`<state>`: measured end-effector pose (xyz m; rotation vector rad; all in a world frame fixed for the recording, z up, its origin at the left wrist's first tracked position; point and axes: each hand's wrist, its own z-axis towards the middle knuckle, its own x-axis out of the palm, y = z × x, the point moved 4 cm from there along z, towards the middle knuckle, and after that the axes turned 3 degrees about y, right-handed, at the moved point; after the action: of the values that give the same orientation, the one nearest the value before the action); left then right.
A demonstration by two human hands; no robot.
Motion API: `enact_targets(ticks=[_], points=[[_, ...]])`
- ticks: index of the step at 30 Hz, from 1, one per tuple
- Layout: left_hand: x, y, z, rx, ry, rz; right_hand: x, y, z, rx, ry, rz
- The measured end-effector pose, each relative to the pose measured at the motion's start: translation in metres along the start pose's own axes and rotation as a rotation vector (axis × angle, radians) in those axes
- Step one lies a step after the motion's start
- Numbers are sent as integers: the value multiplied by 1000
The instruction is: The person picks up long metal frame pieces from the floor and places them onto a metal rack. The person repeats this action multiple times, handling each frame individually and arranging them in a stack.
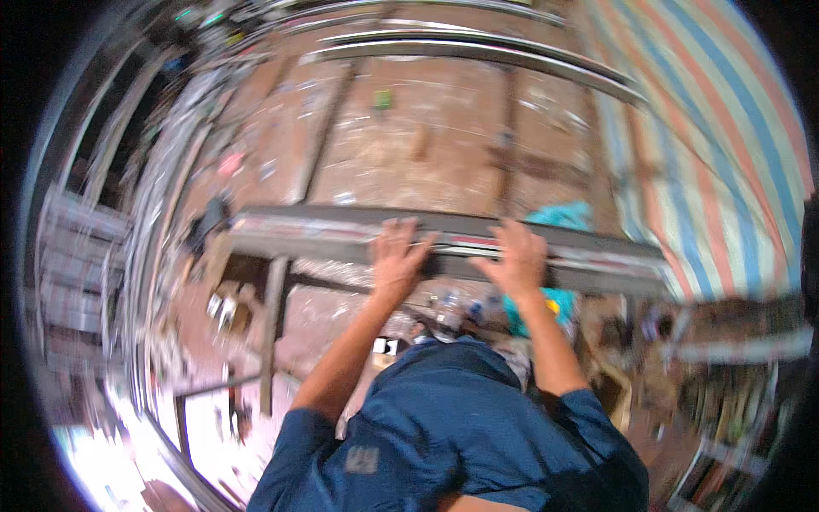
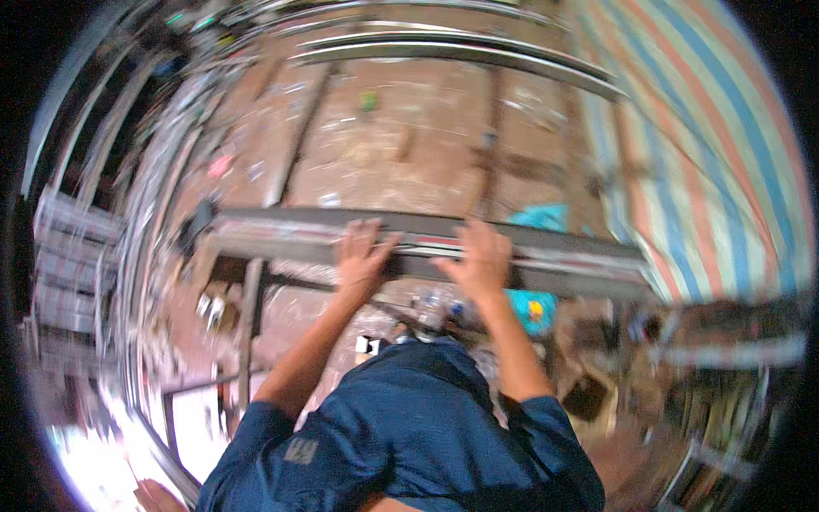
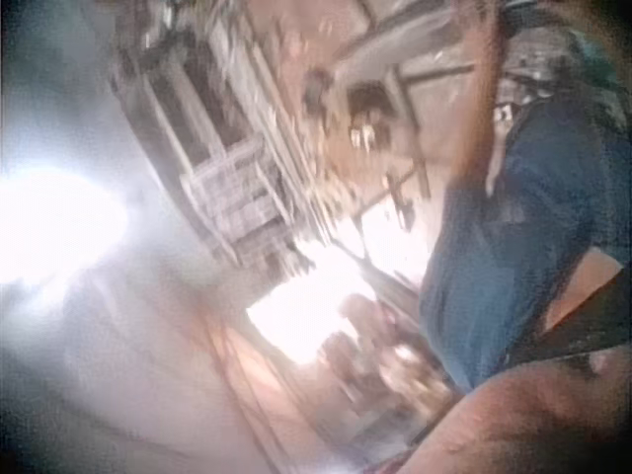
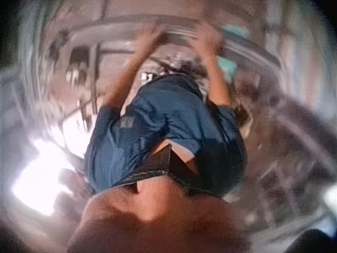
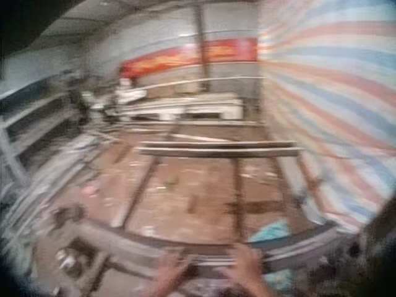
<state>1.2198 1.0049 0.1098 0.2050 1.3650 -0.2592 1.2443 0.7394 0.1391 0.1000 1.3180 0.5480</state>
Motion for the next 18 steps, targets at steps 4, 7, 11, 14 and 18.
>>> enact_targets(ticks=[4, 7, 11, 14, 18], points=[[-9, 11, 40, 9, -48, -158, 2, -1, 31, 28, -24, -49], [-13, 27, 52, 20, 20, -194, 10, -9, 37, 41, -23, -133], [-14, 46, 53, 94, 13, -306, 16, -16, 45, 28, -22, -159], [-9, 50, 49, 113, -82, -317, 20, -17, 45, 4, -20, -167], [-3, 51, 53, 134, -59, -267, 20, -20, 47, -15, -13, -182]])
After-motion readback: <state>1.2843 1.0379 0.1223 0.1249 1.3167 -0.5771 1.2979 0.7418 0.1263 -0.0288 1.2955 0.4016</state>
